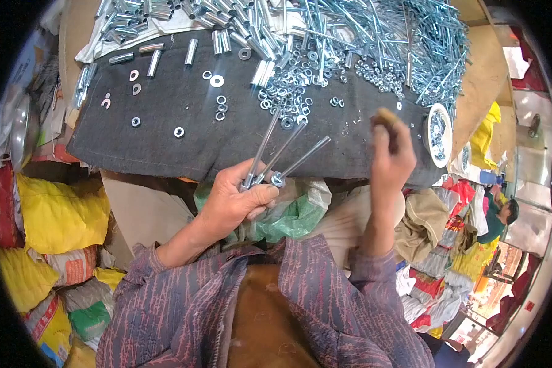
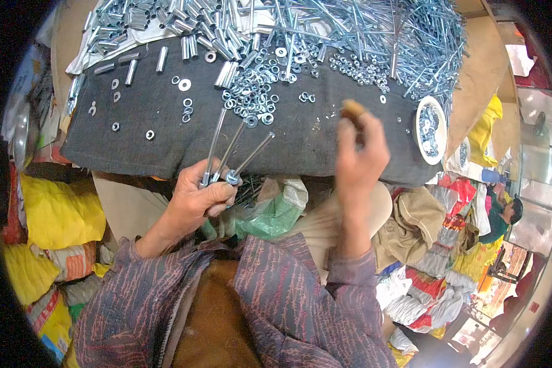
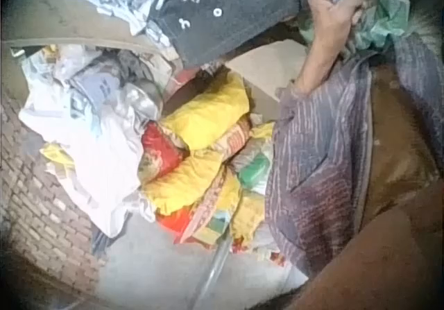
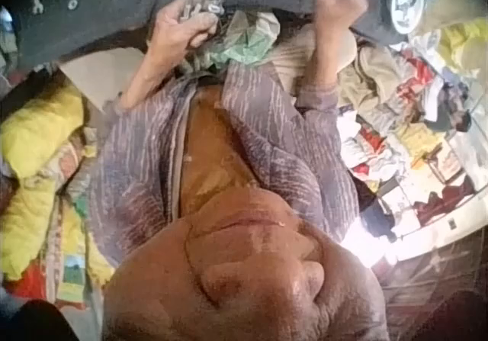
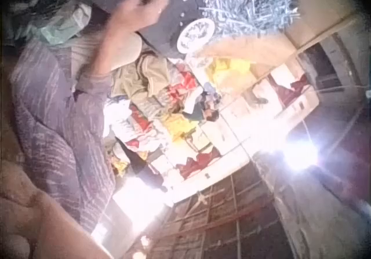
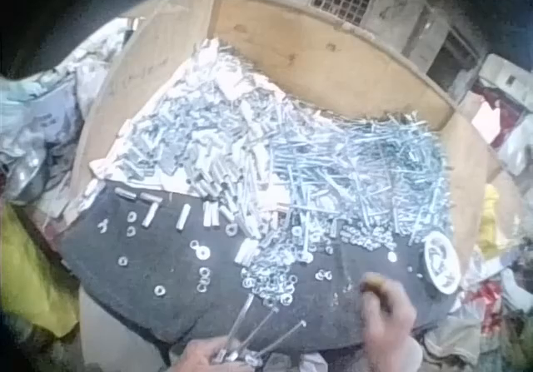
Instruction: The person assembles fasteners by picking up metal bolts, sliding washers and sleeves onto them, and threading nuts onto the bolts by hand.
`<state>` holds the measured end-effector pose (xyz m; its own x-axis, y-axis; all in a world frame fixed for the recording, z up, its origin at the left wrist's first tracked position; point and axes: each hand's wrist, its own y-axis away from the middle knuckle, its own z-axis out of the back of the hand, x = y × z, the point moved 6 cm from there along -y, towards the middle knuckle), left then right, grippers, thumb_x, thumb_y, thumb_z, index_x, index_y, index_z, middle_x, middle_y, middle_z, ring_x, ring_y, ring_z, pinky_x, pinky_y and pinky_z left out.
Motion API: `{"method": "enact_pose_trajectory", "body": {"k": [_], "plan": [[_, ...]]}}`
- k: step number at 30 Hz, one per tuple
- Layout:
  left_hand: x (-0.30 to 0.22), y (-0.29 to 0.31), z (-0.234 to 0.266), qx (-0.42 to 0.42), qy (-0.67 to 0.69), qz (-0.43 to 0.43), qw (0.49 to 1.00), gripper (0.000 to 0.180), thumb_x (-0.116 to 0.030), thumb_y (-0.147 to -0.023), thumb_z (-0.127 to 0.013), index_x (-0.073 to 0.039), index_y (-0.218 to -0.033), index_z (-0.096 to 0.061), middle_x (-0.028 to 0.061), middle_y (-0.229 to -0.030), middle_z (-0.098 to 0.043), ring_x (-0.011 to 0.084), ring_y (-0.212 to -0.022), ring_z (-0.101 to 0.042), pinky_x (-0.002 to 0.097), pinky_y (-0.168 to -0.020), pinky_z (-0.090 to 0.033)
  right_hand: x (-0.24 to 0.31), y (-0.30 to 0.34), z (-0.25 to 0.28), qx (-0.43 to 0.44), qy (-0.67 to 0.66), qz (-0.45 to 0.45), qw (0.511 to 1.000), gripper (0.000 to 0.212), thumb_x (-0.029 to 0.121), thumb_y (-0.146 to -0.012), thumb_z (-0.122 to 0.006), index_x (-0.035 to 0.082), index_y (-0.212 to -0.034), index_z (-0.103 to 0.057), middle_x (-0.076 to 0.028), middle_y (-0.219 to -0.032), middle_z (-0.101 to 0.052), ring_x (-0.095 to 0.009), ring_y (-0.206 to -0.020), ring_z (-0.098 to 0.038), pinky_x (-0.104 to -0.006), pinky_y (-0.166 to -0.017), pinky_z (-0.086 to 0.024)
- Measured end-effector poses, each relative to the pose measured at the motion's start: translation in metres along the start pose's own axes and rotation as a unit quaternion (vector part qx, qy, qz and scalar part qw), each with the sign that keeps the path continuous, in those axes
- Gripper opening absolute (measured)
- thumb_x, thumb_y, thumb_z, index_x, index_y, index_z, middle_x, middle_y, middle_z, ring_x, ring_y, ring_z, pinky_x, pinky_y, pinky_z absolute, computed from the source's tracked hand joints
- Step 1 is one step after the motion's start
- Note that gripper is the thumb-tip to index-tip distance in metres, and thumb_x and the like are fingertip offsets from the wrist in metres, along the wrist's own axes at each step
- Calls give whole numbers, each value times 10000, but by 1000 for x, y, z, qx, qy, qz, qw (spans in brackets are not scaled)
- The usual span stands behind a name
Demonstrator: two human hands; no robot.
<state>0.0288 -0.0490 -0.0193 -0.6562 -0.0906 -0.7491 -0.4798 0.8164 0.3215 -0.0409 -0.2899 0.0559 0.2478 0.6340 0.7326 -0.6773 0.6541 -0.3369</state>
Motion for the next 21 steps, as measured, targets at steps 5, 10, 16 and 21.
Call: {"method": "enact_pose_trajectory", "body": {"k": [5, 10, 16, 21], "plan": [[6, -2, -11, 14, -6, -20, 1000, 119, -91, -869, -645, -25, -883, -547, 51, -676, -577, 42, -458, -416, 191, -420, -300, -66, -80, 11, -32, 190, 59, 979, 251, 177, -816, -674, 92, -1052, -678, -139, -952, -637, -286, -872, -620, -368, -790, -481], [5, -3, -5, 5, -40, -33, 999, 112, -121, -889, -645, -36, -932, -586, -30, -647, -527, 10, -499, -413, 180, -447, -311, -70, -94, -9, -7, 355, 108, 928, 171, 232, -818, -676, 116, -942, -658, -122, -911, -570, -311, -852, -584, -419, -727, -475], [5, -3, -5, 2, -15, -14, 1000, 132, -132, -889, -641, -27, -929, -573, -28, -649, -526, 10, -495, -411, 180, -449, -314, -62, -81, -12, -26, 366, 150, 918, 119, 234, -831, -660, 134, -882, -623, -84, -888, -553, -295, -833, -583, -420, -664, -483], [0, 0, -10, 4, -24, 2, 1000, 120, -126, -890, -628, -25, -915, -568, -23, -655, -526, 9, -494, -411, 183, -444, -314, -63, -94, -6, -33, 350, 184, 918, 118, 196, -842, -630, 91, -868, -583, -120, -859, -549, -329, -808, -577, -445, -662, -466]]}}
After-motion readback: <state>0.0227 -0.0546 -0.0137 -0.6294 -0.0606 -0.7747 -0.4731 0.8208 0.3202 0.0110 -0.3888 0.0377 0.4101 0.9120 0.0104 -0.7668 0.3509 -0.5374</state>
